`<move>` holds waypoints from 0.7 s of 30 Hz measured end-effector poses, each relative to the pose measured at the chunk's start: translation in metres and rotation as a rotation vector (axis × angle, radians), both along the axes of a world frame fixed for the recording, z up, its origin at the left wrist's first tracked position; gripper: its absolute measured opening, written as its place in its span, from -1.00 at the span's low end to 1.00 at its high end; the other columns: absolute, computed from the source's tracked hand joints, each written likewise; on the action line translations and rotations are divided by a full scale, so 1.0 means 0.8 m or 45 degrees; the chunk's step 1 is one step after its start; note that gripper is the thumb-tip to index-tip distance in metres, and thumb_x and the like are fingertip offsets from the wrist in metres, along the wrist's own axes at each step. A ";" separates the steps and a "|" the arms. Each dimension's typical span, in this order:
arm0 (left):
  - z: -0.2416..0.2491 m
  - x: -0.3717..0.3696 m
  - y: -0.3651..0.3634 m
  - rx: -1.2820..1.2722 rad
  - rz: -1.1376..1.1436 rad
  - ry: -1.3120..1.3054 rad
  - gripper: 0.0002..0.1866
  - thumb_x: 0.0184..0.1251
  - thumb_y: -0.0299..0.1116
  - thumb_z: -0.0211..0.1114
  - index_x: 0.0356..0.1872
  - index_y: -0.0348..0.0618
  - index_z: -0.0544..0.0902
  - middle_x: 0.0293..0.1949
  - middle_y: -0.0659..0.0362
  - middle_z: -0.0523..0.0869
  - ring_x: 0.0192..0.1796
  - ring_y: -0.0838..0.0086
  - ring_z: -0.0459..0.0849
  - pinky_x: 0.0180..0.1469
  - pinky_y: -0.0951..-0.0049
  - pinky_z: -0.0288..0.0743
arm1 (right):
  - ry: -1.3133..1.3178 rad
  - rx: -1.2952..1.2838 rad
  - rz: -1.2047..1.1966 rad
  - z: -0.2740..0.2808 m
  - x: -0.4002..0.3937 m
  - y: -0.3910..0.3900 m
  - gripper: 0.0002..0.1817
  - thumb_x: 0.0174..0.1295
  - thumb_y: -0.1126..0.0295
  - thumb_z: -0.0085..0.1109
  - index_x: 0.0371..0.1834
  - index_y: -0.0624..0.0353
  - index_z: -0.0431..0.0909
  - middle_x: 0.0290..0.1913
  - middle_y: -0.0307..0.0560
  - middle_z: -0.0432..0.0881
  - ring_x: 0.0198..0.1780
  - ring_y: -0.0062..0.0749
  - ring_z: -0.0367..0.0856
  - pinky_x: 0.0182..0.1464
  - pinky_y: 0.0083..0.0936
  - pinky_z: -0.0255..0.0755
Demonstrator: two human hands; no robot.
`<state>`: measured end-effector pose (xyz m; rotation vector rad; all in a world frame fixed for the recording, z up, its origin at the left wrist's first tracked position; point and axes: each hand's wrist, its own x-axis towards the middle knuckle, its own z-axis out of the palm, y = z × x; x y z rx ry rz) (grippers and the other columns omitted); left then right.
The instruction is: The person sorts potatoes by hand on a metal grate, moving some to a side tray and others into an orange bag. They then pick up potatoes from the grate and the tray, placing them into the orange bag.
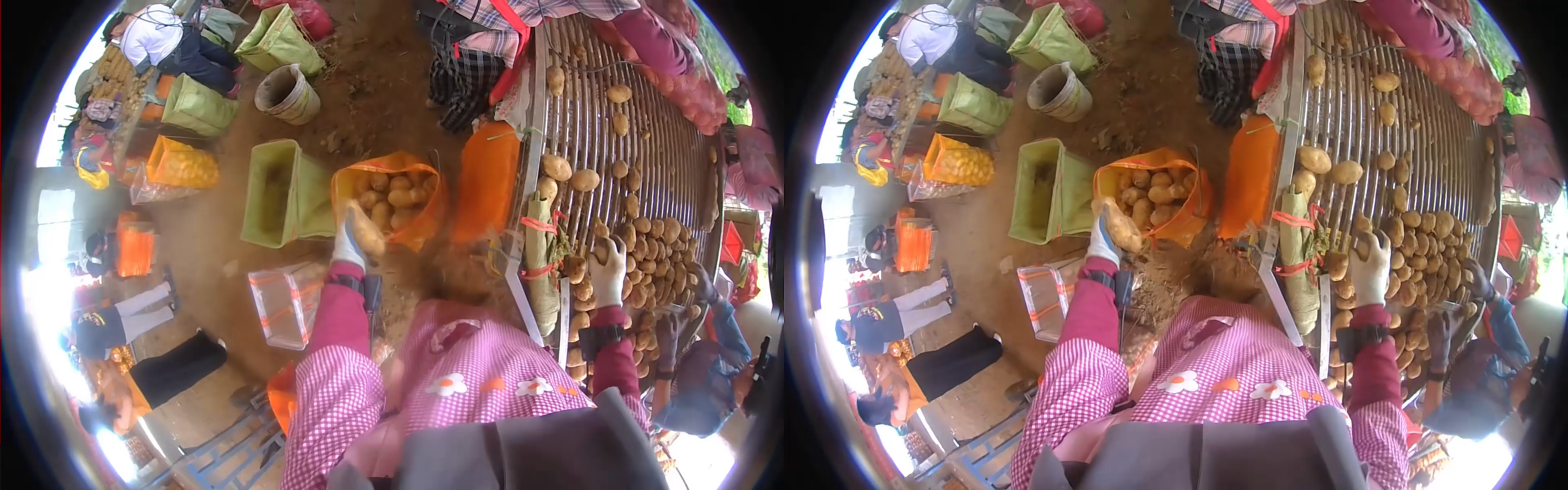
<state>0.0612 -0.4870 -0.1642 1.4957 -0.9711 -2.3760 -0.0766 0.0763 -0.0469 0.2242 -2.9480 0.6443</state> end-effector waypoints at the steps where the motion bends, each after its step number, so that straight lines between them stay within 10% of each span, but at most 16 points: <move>1: -0.027 -0.018 -0.031 -0.155 -0.098 -0.083 -0.13 0.24 0.40 0.42 0.29 -0.18 0.62 0.14 -0.08 0.70 0.12 0.02 0.68 0.26 -0.04 0.54 | 0.016 -0.035 -0.003 0.013 0.012 -0.008 -0.52 0.08 0.57 0.41 0.15 0.17 0.66 0.26 0.17 0.59 0.29 0.17 0.58 0.33 -0.12 0.50; 6: -0.007 -0.105 -0.057 -0.984 -0.836 -1.054 0.00 0.24 0.41 0.39 0.48 -0.18 0.49 0.49 -0.14 0.49 0.45 -0.01 0.52 0.44 -0.03 0.44 | 0.086 -0.121 0.012 0.046 0.061 -0.042 -0.50 -0.02 0.58 0.47 0.09 0.13 0.68 0.21 0.09 0.64 0.25 0.14 0.60 0.31 -0.09 0.50; 11: -0.020 -0.117 -0.023 -1.123 -1.140 -1.415 -0.33 0.49 0.23 0.23 0.55 0.31 0.44 0.74 0.01 0.02 0.72 0.05 0.05 0.51 -0.18 0.33 | 0.047 -0.087 0.070 0.076 0.088 -0.088 -0.45 -0.05 0.62 0.48 0.11 0.15 0.67 0.24 0.09 0.64 0.27 0.09 0.63 0.34 -0.15 0.50; 17: -0.028 -0.081 0.024 -1.348 -0.771 -0.735 -0.41 0.45 0.00 0.40 0.40 0.02 0.57 0.59 -0.13 0.34 0.56 -0.10 0.34 0.53 0.01 0.32 | -0.119 -0.438 0.064 0.094 0.077 -0.172 -0.45 -0.03 0.64 0.41 0.14 0.18 0.69 0.25 0.15 0.65 0.29 0.04 0.65 0.34 -0.22 0.52; 19: 0.004 -0.063 0.084 -1.187 -0.729 -0.127 -0.64 0.53 -0.12 0.38 0.11 -0.17 0.71 0.00 -0.01 0.83 0.08 0.12 0.77 0.25 0.22 0.60 | -0.211 -0.509 0.195 0.093 0.069 -0.211 -0.48 0.03 0.58 0.41 0.16 0.21 0.68 0.27 0.17 0.64 0.32 0.04 0.63 0.38 -0.21 0.49; 21: 0.014 -0.052 0.135 0.136 -0.645 0.319 -0.56 0.63 -0.01 0.26 0.17 -0.21 0.65 0.01 -0.01 0.82 0.08 0.17 0.79 0.22 0.12 0.67 | -0.338 -0.666 0.312 0.085 0.062 -0.255 -0.48 0.08 0.54 0.41 0.19 0.22 0.67 0.29 0.19 0.63 0.34 0.05 0.62 0.42 -0.20 0.46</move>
